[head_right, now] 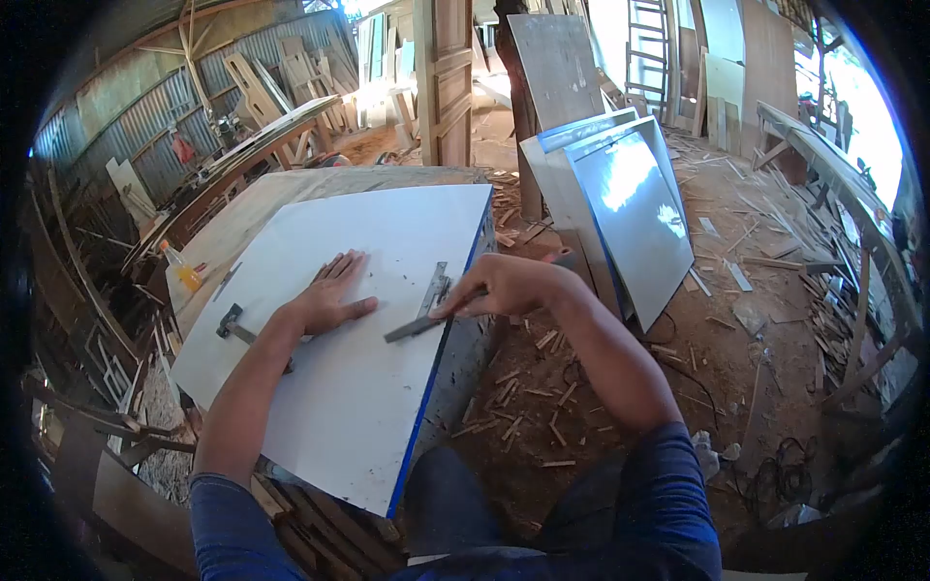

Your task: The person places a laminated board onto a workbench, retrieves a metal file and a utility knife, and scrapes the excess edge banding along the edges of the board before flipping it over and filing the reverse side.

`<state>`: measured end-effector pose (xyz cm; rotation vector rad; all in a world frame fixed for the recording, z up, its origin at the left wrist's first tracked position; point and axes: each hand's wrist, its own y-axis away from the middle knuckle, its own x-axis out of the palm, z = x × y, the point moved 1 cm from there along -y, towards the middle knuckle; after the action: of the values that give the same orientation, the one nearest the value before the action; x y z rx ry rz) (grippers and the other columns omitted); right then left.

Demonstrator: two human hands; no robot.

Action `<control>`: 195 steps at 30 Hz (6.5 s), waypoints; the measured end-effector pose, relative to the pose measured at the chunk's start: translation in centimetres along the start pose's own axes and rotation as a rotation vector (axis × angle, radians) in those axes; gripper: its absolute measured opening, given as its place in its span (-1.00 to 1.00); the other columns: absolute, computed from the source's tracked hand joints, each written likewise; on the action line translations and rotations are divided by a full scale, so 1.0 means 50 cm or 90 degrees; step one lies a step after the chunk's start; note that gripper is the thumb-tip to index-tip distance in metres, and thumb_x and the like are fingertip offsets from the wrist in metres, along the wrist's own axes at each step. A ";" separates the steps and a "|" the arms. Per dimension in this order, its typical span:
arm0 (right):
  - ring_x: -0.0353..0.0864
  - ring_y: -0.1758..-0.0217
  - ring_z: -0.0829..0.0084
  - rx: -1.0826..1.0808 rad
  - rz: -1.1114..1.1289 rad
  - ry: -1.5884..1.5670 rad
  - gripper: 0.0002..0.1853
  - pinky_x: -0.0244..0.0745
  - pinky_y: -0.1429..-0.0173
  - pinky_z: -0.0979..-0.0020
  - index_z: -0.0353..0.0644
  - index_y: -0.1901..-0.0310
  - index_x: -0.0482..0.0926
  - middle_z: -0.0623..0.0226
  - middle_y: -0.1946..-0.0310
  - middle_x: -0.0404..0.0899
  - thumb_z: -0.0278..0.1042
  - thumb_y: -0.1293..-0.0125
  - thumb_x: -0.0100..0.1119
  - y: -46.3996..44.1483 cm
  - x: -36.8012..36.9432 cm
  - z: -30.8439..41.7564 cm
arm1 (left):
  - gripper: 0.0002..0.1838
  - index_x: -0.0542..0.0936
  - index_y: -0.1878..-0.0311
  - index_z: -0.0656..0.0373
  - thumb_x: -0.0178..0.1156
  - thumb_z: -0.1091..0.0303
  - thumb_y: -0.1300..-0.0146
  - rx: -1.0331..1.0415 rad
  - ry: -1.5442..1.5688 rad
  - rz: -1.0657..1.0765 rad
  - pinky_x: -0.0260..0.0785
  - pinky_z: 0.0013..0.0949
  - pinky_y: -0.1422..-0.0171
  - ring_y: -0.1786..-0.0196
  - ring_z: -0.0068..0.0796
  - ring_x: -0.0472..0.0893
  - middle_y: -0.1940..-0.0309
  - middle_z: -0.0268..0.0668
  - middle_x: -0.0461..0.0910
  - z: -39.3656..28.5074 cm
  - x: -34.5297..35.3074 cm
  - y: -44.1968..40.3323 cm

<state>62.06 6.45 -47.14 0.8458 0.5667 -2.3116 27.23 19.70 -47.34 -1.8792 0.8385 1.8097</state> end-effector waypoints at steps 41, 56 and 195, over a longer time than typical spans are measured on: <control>0.86 0.22 -0.07 0.203 -0.310 0.338 -0.28 0.76 -0.02 -0.07 0.16 -0.47 0.68 -0.04 0.37 0.78 -0.36 -0.20 0.36 0.060 0.138 0.082 | 0.31 -0.17 -0.88 0.16 -0.05 -0.69 -0.46 -0.027 -0.002 0.000 -0.44 -0.09 -0.97 -0.92 -0.08 -0.25 -0.89 0.03 -0.22 -0.011 -0.008 0.003; 0.78 0.11 -0.04 0.168 -0.353 0.246 -0.47 0.59 -0.09 -0.07 -0.12 -0.48 0.65 0.02 0.19 0.75 -0.03 -0.64 0.26 0.193 0.203 0.308 | 0.34 -0.13 -0.88 0.16 -0.08 -0.75 -0.42 -0.017 -0.010 -0.025 -0.44 -0.04 -0.96 -0.92 -0.01 -0.24 -0.88 0.10 -0.19 0.010 0.012 -0.013; 0.64 0.37 0.20 0.168 -0.192 0.303 -0.43 0.54 0.28 0.08 0.24 -0.40 0.77 0.26 0.40 0.48 -0.44 -0.40 0.29 0.129 0.338 0.388 | 0.46 -0.12 -0.88 0.15 -0.08 -0.88 -0.27 -0.025 -0.005 -0.039 -0.43 0.01 -0.97 -0.92 -0.08 -0.28 -0.89 0.02 -0.20 0.015 0.022 -0.016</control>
<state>47.70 -15.82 -46.21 1.5541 0.6282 -2.4950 27.19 20.63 -48.59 -1.8996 0.7390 1.8076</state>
